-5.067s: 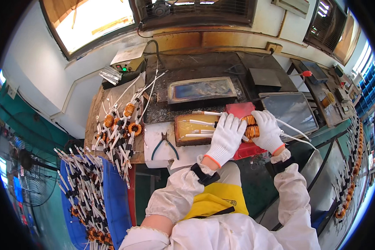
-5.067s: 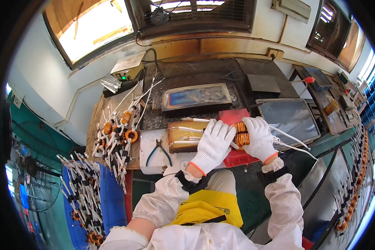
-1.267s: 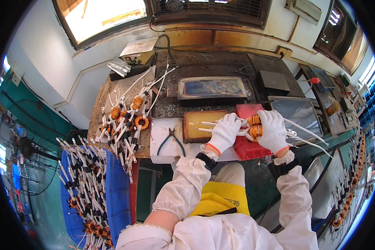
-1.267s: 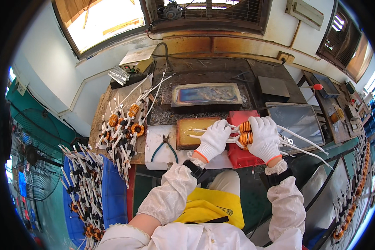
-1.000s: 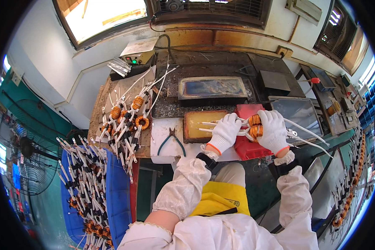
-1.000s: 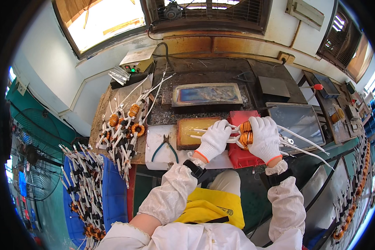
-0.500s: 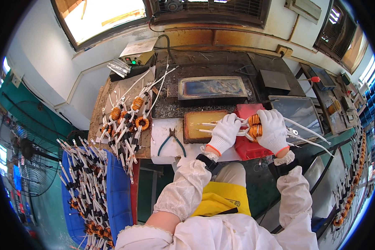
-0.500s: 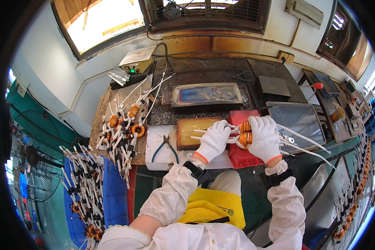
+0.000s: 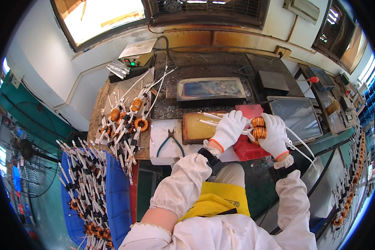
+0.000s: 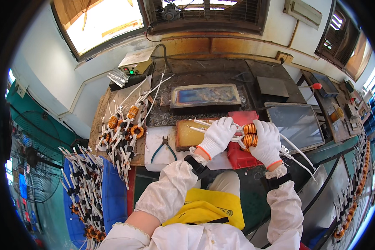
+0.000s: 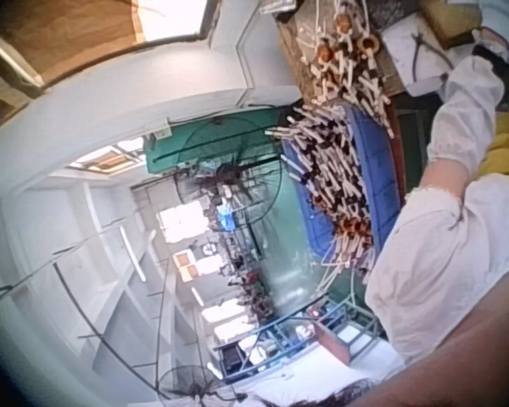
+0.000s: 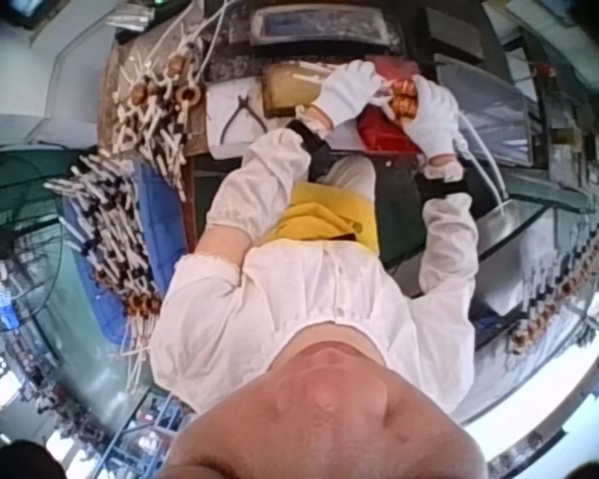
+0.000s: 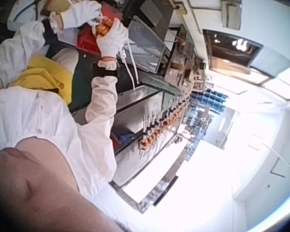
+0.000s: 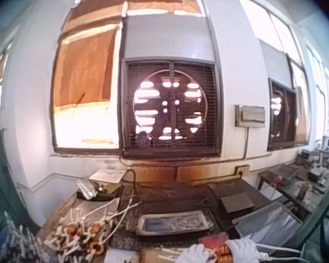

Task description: The person picks up a coil assembly, dips its wire ends into a flux container, and then submerges them into a molten solder bath. After soldering, the person places the assembly onto a metal rack and repeats the process with another assembly.

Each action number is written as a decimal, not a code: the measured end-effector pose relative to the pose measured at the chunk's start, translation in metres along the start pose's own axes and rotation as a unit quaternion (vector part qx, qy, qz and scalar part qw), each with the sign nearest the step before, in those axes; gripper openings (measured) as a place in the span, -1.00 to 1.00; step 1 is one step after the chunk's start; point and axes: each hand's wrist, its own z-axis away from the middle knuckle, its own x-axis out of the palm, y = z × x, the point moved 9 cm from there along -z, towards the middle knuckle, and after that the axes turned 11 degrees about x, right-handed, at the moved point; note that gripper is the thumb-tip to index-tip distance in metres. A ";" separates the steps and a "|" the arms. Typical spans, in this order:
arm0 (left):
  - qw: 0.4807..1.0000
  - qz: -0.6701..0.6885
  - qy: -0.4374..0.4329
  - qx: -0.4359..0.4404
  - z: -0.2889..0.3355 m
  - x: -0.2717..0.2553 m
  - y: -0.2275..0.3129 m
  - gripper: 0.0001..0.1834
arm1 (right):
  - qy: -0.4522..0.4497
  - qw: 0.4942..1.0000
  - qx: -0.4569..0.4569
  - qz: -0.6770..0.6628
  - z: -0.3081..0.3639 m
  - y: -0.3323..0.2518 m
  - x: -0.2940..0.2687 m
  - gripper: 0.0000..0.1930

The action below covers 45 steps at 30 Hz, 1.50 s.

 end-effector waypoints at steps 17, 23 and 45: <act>0.996 -0.063 0.045 0.048 -0.054 0.023 0.000 -0.84 | 0.027 0.991 0.117 0.060 -0.029 0.016 0.021 -0.33; 0.994 -0.066 0.066 0.052 -0.066 0.035 -0.019 -0.85 | 0.035 0.988 0.134 0.074 -0.046 0.017 0.029 -0.36; 0.994 0.048 0.022 0.094 -0.078 0.047 -0.049 -0.70 | 0.100 0.965 0.204 0.134 -0.063 0.005 0.035 -0.52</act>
